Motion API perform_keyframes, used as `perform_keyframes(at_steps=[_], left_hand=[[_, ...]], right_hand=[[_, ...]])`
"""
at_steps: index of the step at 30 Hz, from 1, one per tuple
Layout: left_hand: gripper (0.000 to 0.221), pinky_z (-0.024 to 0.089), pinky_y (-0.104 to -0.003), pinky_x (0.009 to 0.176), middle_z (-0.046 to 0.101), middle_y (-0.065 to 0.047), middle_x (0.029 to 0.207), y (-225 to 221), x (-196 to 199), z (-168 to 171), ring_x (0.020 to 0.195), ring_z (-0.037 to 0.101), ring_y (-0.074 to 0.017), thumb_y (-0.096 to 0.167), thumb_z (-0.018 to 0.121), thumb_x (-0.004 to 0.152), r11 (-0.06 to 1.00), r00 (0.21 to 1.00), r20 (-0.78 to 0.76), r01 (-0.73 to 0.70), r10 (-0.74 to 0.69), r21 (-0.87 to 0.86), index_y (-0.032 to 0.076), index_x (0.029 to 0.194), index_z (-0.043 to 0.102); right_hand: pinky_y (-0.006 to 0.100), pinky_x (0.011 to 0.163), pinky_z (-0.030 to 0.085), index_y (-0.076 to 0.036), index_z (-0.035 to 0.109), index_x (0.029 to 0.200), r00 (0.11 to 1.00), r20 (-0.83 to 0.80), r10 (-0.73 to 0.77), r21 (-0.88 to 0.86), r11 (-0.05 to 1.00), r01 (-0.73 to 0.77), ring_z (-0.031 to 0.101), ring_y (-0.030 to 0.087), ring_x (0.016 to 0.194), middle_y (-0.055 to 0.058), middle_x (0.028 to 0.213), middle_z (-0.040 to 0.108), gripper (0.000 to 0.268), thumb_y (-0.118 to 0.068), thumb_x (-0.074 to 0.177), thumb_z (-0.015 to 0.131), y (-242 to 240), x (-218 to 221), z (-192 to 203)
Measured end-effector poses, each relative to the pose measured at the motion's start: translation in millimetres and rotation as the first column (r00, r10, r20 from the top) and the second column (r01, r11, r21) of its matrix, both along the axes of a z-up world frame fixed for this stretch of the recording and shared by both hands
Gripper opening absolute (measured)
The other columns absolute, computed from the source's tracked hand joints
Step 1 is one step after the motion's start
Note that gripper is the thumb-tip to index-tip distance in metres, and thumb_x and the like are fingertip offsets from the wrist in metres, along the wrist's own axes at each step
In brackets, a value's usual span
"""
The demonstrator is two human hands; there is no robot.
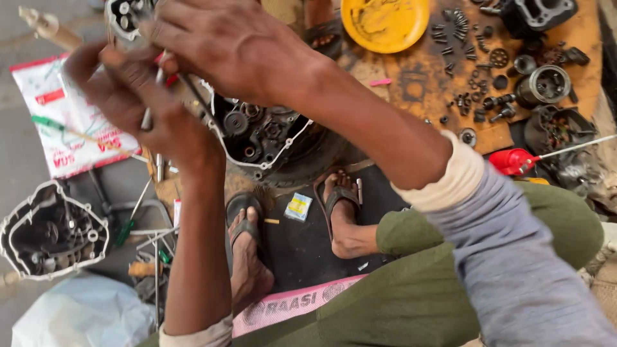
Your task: Disassembling and cleaning internal gears and components of a motorcycle engine.
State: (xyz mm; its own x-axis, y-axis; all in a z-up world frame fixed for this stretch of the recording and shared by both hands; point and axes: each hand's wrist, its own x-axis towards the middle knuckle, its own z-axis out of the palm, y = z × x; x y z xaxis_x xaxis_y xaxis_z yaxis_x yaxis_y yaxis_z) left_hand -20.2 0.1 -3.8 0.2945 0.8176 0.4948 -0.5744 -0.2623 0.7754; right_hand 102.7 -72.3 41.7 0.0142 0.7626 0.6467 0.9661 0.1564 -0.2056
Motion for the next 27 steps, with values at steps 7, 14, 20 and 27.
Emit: perform_keyframes(at_steps=[7, 14, 20, 27], left_hand=[[0.008, 0.038, -0.03, 0.072, 0.047, -0.004, 0.091, 12.5, -2.0, -17.1, 0.081, 0.043, -0.0113, -0.005, 0.058, 0.111, 0.962, 0.955, 0.153, -0.234, 0.254, -0.141, -0.002, 0.105, 0.052], [0.009, 0.036, -0.033, 0.071, 0.045, -0.007, 0.094, 10.4, -25.6, 8.3, 0.083, 0.045, -0.0163, -0.002, 0.059, 0.105, 0.806, 0.854, -0.025, -0.48, 0.519, 0.347, -0.001, 0.102, 0.05], [0.036, 0.045, -0.041, 0.113, 0.051, -0.011, 0.132, 60.4, 9.6, 0.5, 0.117, 0.051, -0.0289, 0.023, 0.056, 0.113, 0.623, 0.598, -0.301, -0.454, 0.743, 0.637, 0.002, 0.138, 0.041], [0.051, 0.034, -0.052, 0.116, 0.036, -0.027, 0.154, 47.9, 11.9, -10.8, 0.136, 0.044, -0.0448, 0.031, 0.048, 0.115, 0.533, 0.345, -0.446, -0.219, 0.826, 0.817, 0.004, 0.155, 0.033]], right_hand=[[0.041, 0.098, 0.05, -0.008, 0.064, 0.105, 0.959, 0.27, 0.08, -0.048, 0.996, -0.07, 0.062, 0.025, 0.113, 0.004, 0.108, 0.065, 0.014, -0.018, 0.096, 0.066, 15.7, 8.0, 0.3], [0.043, 0.097, 0.048, -0.009, 0.067, 0.113, 0.981, 0.174, 0.081, -0.052, 0.996, -0.073, 0.061, 0.027, 0.111, 0.005, 0.107, 0.067, 0.025, -0.015, 0.089, 0.068, 6.3, 15.6, -2.8], [0.045, 0.09, 0.049, -0.01, 0.068, 0.111, 0.991, 0.132, 0.009, -0.084, 0.996, 0.002, 0.064, 0.028, 0.105, 0.006, 0.102, 0.067, 0.013, -0.013, 0.099, 0.07, 2.4, 15.9, -14.9], [0.045, 0.094, 0.05, -0.01, 0.065, 0.13, 0.99, 0.141, 0.019, 0.001, 1.0, -0.02, 0.064, 0.027, 0.113, 0.005, 0.121, 0.069, 0.034, -0.012, 0.095, 0.068, 5.0, 27.8, -28.3]])
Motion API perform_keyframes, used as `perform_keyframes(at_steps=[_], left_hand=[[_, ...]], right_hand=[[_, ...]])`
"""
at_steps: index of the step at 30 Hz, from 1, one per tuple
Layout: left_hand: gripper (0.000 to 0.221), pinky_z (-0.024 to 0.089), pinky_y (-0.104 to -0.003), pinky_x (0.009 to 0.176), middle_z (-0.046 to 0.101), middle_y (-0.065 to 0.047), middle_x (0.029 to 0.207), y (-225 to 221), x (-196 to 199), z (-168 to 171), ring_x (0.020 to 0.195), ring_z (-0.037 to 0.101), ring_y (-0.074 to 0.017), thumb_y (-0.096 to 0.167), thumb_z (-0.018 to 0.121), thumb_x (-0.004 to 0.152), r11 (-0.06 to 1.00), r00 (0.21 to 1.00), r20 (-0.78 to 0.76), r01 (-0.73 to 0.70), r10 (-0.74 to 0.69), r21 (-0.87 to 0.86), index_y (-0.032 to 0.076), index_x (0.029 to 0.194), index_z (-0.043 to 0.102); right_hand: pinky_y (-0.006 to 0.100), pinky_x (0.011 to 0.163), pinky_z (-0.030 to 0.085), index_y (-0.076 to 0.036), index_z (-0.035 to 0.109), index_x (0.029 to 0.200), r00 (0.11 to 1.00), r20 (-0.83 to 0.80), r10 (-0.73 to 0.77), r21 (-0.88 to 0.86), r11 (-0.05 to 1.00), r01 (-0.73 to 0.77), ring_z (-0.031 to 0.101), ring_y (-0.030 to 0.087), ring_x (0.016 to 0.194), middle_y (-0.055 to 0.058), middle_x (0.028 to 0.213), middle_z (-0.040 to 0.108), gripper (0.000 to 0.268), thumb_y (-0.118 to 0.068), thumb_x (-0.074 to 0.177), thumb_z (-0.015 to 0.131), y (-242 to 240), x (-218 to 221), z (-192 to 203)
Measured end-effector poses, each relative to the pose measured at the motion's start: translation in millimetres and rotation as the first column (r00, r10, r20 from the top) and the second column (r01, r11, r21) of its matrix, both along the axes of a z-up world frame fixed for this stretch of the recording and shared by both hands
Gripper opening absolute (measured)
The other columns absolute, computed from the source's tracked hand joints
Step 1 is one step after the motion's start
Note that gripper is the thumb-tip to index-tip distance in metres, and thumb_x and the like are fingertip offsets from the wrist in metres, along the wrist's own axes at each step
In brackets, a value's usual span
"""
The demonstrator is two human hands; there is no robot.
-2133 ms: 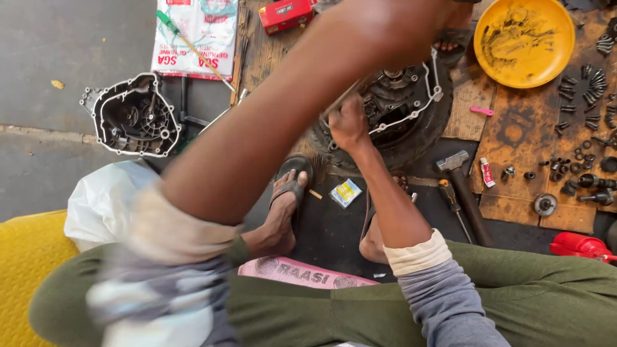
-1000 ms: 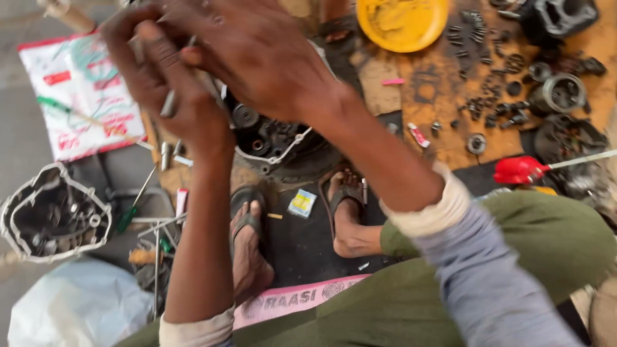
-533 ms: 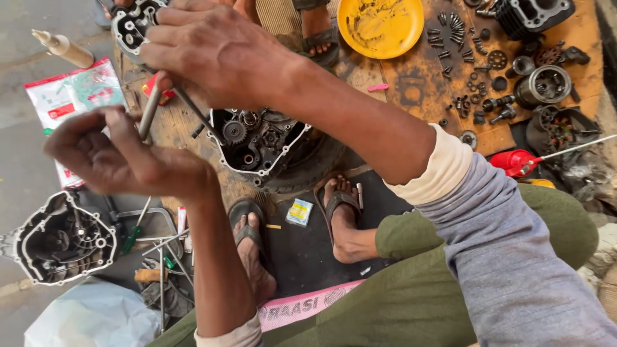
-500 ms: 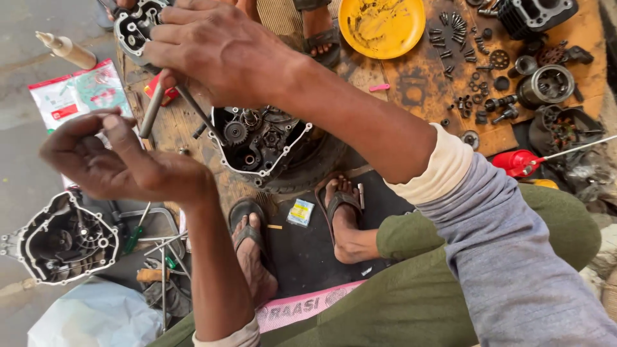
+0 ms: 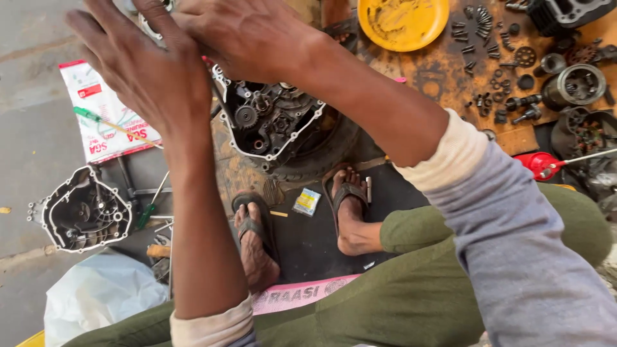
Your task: Disassembling and cleaning internal gears and components of a motorcycle engine.
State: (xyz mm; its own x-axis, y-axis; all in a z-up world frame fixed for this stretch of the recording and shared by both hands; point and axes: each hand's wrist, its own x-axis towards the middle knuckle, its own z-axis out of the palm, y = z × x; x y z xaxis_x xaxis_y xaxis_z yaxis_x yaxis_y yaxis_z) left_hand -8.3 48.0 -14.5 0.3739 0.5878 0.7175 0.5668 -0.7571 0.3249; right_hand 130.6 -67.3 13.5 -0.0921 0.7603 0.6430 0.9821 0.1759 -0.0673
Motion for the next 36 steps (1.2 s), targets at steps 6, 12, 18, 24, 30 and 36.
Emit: perform_keyframes(at_steps=[6, 12, 18, 24, 30, 36], left_hand=[[0.032, 0.045, -0.05, 0.09, 0.058, -0.02, 0.105, 34.1, 10.7, -3.1, 0.098, 0.054, -0.0335, 0.027, 0.045, 0.11, 0.939, 0.849, 0.515, 0.263, -0.115, -0.223, -0.005, 0.111, 0.047], [0.038, 0.037, -0.047, 0.062, 0.044, -0.008, 0.068, 90.5, 11.5, -42.0, 0.068, 0.036, -0.0245, 0.021, 0.05, 0.101, 0.936, 0.779, 0.596, 0.032, 0.196, -0.35, -0.003, 0.079, 0.031], [0.041, 0.039, -0.049, 0.068, 0.045, -0.016, 0.071, 75.5, 8.3, -16.1, 0.07, 0.039, -0.0297, 0.025, 0.048, 0.105, 0.913, 0.882, 0.423, -0.017, 0.206, -0.407, -0.005, 0.082, 0.033], [0.035, 0.04, -0.052, 0.09, 0.066, -0.021, 0.11, 61.0, 5.0, -16.7, 0.1, 0.056, -0.0365, 0.027, 0.039, 0.113, 0.983, 0.897, 0.438, 0.133, -0.066, -0.125, -0.003, 0.113, 0.057], [0.039, 0.043, -0.048, 0.081, 0.058, -0.019, 0.087, 79.2, 16.1, -23.2, 0.084, 0.049, -0.0354, 0.027, 0.049, 0.11, 0.947, 0.881, 0.454, 0.024, 0.131, -0.321, -0.006, 0.09, 0.044], [0.037, 0.043, -0.044, 0.076, 0.043, -0.012, 0.073, 82.7, 16.4, -24.2, 0.075, 0.038, -0.0288, 0.022, 0.055, 0.107, 0.993, 0.867, 0.498, 0.033, 0.029, -0.114, -0.001, 0.084, 0.037]], right_hand=[[0.044, 0.09, 0.049, -0.012, 0.065, 0.112, 0.998, 0.052, -0.028, -0.003, 1.0, 0.028, 0.062, 0.027, 0.107, 0.008, 0.109, 0.067, 0.021, -0.021, 0.093, 0.066, 11.8, -8.9, 10.6], [0.047, 0.088, 0.046, -0.012, 0.065, 0.098, 0.988, -0.139, -0.063, 0.008, 0.998, 0.065, 0.062, 0.028, 0.101, 0.008, 0.095, 0.066, 0.023, -0.034, 0.102, 0.066, 23.8, -23.4, -4.4], [0.046, 0.099, 0.044, -0.011, 0.065, 0.099, 0.966, -0.176, -0.191, 0.2, 0.954, 0.225, 0.06, 0.026, 0.105, 0.005, 0.095, 0.066, 0.016, -0.026, 0.096, 0.066, 22.4, -41.7, -9.5], [0.045, 0.095, 0.044, -0.012, 0.066, 0.096, 0.99, -0.122, -0.075, 0.062, 0.995, 0.083, 0.061, 0.025, 0.1, 0.005, 0.095, 0.068, 0.015, -0.025, 0.097, 0.072, 16.1, -20.6, -5.0], [0.046, 0.088, 0.046, -0.009, 0.066, 0.096, 0.989, -0.122, -0.078, 0.111, 0.99, 0.091, 0.064, 0.028, 0.095, 0.007, 0.092, 0.068, 0.018, -0.025, 0.098, 0.073, 17.6, -25.7, -7.8], [0.049, 0.074, 0.049, -0.009, 0.064, 0.094, 0.963, -0.251, -0.094, 0.167, 0.976, 0.139, 0.067, 0.03, 0.086, 0.009, 0.089, 0.068, 0.02, -0.022, 0.088, 0.077, 20.9, -39.7, -11.9]])
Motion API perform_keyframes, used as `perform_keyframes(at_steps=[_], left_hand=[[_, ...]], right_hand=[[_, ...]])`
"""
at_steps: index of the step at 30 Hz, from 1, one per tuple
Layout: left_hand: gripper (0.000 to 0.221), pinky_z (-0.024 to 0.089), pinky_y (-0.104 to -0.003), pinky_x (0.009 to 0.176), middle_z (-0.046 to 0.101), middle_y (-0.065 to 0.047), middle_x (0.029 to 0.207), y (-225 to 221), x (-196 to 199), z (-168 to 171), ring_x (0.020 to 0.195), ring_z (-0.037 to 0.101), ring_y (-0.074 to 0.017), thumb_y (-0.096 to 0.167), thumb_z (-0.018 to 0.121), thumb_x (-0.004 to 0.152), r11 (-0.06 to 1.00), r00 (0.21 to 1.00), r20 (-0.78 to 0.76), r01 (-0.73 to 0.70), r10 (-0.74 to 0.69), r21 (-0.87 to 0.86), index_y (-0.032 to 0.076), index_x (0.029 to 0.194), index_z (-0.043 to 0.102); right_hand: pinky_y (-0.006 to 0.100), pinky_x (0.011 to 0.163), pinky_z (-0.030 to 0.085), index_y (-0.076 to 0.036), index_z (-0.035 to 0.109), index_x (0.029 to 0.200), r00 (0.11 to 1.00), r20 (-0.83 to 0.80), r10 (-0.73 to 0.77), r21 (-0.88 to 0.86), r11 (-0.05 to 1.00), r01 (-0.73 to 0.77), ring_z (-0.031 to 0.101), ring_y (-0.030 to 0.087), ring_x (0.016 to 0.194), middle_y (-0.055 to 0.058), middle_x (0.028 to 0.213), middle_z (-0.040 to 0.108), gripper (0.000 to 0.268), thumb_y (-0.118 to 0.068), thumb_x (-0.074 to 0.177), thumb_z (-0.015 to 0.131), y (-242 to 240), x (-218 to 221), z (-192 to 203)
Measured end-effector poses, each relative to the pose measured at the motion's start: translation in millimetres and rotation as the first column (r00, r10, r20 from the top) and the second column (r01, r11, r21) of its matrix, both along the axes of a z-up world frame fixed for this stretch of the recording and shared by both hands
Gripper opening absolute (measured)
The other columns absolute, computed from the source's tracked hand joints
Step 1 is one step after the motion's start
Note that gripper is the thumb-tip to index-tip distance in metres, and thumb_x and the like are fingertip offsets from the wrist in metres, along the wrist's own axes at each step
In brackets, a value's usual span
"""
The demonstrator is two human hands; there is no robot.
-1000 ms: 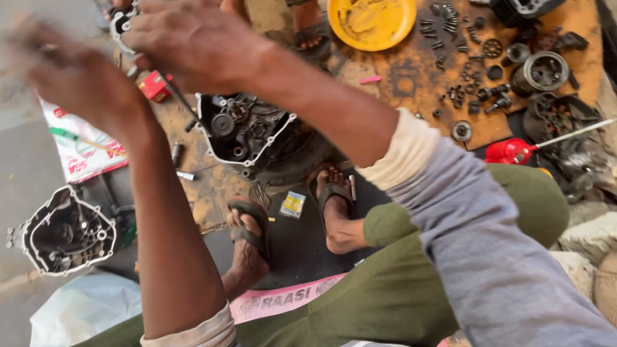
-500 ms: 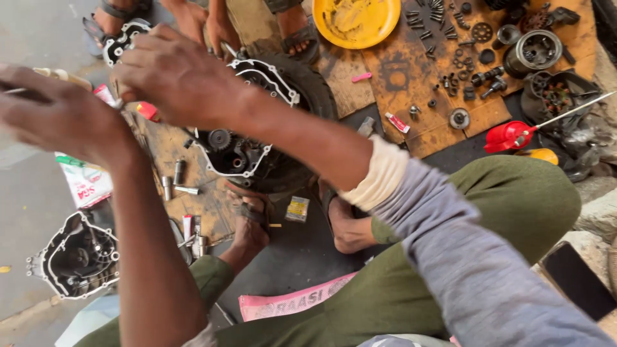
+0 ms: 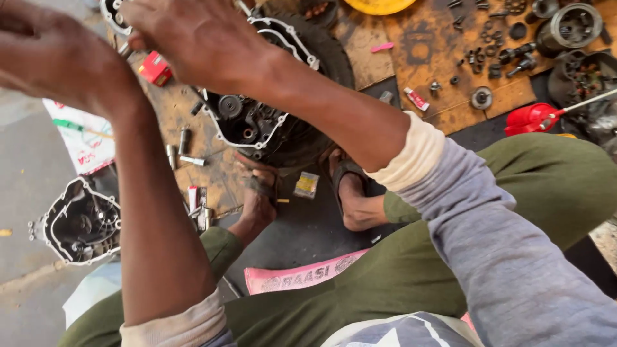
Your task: Disassembling and cleaning internal gears and components of a motorcycle engine.
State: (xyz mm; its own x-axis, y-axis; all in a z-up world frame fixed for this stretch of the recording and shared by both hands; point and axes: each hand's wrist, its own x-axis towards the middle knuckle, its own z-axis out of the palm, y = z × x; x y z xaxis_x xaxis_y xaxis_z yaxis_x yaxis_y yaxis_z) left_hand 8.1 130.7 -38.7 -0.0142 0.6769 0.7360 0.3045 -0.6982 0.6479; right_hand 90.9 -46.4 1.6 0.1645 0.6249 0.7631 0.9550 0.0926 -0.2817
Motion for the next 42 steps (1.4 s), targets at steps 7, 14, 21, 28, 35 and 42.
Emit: perform_keyframes(at_steps=[7, 14, 21, 28, 35, 42], left_hand=[[0.051, 0.036, -0.043, 0.064, 0.026, -0.011, 0.066, -13.4, -2.6, 13.5, 0.064, 0.027, -0.0274, 0.023, 0.066, 0.1, 0.983, 0.989, -0.023, 0.149, -0.147, 0.109, 0.001, 0.077, 0.027], [0.039, 0.045, -0.042, 0.071, 0.049, -0.005, 0.072, 13.9, 0.8, -7.2, 0.07, 0.042, -0.0195, 0.027, 0.06, 0.108, 0.959, 0.959, -0.019, 0.282, -0.282, 0.019, 0.0, 0.084, 0.045], [0.021, 0.046, -0.036, 0.067, 0.05, -0.007, 0.08, -24.5, -8.1, 46.5, 0.072, 0.054, -0.021, 0.02, 0.055, 0.101, 0.953, 0.919, 0.299, 0.293, -0.257, -0.08, 0.002, 0.092, 0.05], [0.051, 0.049, -0.044, 0.102, 0.064, -0.012, 0.122, -80.3, -64.6, 2.4, 0.114, 0.063, -0.0261, 0.045, 0.039, 0.107, 0.06, 0.253, 0.809, 0.963, -0.531, -0.262, 0.006, 0.133, 0.059], [0.037, 0.045, -0.041, 0.113, 0.062, -0.01, 0.136, -133.0, -102.9, 44.2, 0.13, 0.058, -0.0229, 0.034, 0.045, 0.118, 0.145, 0.307, 0.479, 0.927, -0.822, -0.345, 0.005, 0.142, 0.052], [0.014, 0.051, -0.027, 0.077, 0.061, -0.008, 0.106, -81.4, -158.7, -91.2, 0.087, 0.061, -0.0125, 0.008, 0.046, 0.124, 0.665, 0.744, 0.045, 0.621, -0.667, -0.414, -0.005, 0.121, 0.051]], right_hand=[[0.047, 0.061, 0.047, -0.007, 0.061, 0.096, 0.994, -0.084, -0.07, -0.012, 0.998, 0.069, 0.066, 0.03, 0.069, 0.009, 0.079, 0.066, 0.021, -0.016, 0.088, 0.079, -6.7, -9.3, 4.1], [0.049, 0.066, 0.046, -0.006, 0.063, 0.102, 0.984, 0.01, -0.179, 0.092, 0.98, 0.177, 0.065, 0.032, 0.079, 0.01, 0.086, 0.067, 0.023, -0.022, 0.092, 0.076, 4.2, -27.0, 1.6], [0.048, 0.085, 0.048, -0.008, 0.064, 0.097, 0.956, 0.045, -0.288, 0.011, 0.958, 0.288, 0.064, 0.029, 0.093, 0.008, 0.09, 0.065, 0.02, -0.026, 0.097, 0.072, 4.0, -22.8, 15.3], [0.044, 0.099, 0.043, -0.008, 0.065, 0.106, 0.982, 0.182, -0.04, 0.18, 0.984, 0.007, 0.058, 0.028, 0.108, 0.01, 0.105, 0.062, 0.025, -0.019, 0.085, 0.073, -16.3, -5.8, 30.5], [0.046, 0.097, 0.049, -0.01, 0.069, 0.099, 0.984, 0.168, -0.06, 0.229, 0.973, 0.02, 0.061, 0.026, 0.108, 0.008, 0.104, 0.066, 0.012, -0.011, 0.087, 0.071, -20.1, -2.3, 72.6], [0.044, 0.08, 0.057, -0.02, 0.068, 0.117, 0.971, 0.084, 0.223, -0.239, 0.951, -0.198, 0.068, 0.03, 0.104, 0.007, 0.122, 0.064, 0.033, -0.014, 0.085, 0.07, -136.6, 30.8, 141.7]])
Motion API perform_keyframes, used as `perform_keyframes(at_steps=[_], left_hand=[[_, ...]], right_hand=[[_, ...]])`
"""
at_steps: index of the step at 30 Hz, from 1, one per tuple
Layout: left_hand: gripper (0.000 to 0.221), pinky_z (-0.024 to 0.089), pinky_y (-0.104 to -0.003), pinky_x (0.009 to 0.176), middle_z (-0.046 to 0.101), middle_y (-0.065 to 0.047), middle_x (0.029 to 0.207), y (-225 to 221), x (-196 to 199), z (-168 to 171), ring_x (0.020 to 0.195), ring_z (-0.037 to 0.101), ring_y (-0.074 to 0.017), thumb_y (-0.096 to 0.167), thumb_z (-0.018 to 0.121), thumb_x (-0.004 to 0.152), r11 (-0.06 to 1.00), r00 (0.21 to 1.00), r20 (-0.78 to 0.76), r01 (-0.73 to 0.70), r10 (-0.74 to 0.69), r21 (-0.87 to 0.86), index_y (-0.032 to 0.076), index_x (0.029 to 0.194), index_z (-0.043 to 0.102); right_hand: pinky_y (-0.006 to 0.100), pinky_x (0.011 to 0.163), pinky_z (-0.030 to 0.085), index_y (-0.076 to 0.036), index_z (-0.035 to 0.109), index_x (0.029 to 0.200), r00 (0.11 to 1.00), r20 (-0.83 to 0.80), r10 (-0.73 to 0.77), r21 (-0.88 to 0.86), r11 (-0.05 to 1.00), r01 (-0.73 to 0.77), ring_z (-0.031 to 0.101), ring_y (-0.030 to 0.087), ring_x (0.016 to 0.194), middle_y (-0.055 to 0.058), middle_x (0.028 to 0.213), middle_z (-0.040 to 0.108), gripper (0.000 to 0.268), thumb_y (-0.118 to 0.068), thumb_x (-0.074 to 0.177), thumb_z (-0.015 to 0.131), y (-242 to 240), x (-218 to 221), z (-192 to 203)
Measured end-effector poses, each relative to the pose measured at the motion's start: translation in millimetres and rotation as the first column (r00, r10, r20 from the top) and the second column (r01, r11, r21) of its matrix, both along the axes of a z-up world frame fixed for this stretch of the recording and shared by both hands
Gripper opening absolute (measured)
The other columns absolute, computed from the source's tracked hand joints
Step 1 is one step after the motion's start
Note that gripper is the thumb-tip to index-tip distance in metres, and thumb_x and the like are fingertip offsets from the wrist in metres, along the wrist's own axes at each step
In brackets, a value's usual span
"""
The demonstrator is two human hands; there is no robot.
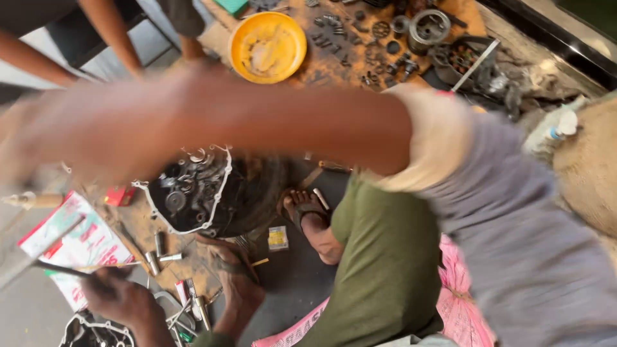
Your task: Disassembling and cleaning internal gears and components of a motorcycle engine.
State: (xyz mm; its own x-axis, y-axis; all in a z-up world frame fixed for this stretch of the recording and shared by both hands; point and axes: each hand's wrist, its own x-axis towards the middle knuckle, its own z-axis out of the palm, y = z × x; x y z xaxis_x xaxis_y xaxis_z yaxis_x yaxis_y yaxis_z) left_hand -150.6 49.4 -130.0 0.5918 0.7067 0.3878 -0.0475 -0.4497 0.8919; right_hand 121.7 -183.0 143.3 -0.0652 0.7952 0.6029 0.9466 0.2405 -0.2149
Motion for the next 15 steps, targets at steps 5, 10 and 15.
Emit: perform_keyframes(at_steps=[5, 10, 15], left_hand=[[0.028, 0.036, -0.031, 0.064, 0.051, -0.004, 0.085, 61.6, -52.8, -184.6, 0.077, 0.045, -0.0116, 0.012, 0.057, 0.121, 0.97, 0.937, -0.285, -0.23, 0.2, -0.076, -0.003, 0.098, 0.051], [0.01, 0.046, -0.034, 0.051, 0.055, -0.007, 0.074, 52.4, -105.6, -276.1, 0.056, 0.052, -0.0164, 0.014, 0.057, 0.102, 0.719, 0.82, -0.571, -0.422, 0.043, -0.552, 0.004, 0.103, 0.057], [0.023, 0.048, -0.032, 0.055, 0.062, -0.015, 0.078, 51.1, -128.8, -332.5, 0.061, 0.058, -0.0206, 0.017, 0.06, 0.106, 0.698, 0.8, -0.564, -0.284, -0.206, -0.657, -0.006, 0.105, 0.057]], right_hand=[[0.042, 0.086, 0.056, -0.003, 0.056, 0.129, 0.997, -0.066, -0.03, -0.065, 0.998, 0.025, 0.068, 0.028, 0.099, 0.012, 0.111, 0.068, 0.029, -0.023, 0.112, 0.069, -182.3, 82.7, -29.1], [0.039, 0.066, 0.051, -0.006, 0.064, 0.078, 0.537, -0.147, -0.831, -0.456, 0.538, 0.709, 0.065, 0.022, 0.074, 0.006, 0.078, 0.066, 0.04, -0.04, 0.086, 0.083, -361.7, 68.2, -157.2], [0.039, 0.073, 0.053, -0.009, 0.07, 0.095, 0.122, -0.361, -0.925, -0.673, 0.349, 0.652, 0.068, 0.021, 0.081, 0.006, 0.086, 0.07, 0.034, -0.042, 0.092, 0.075, -438.3, -29.9, -345.5]])
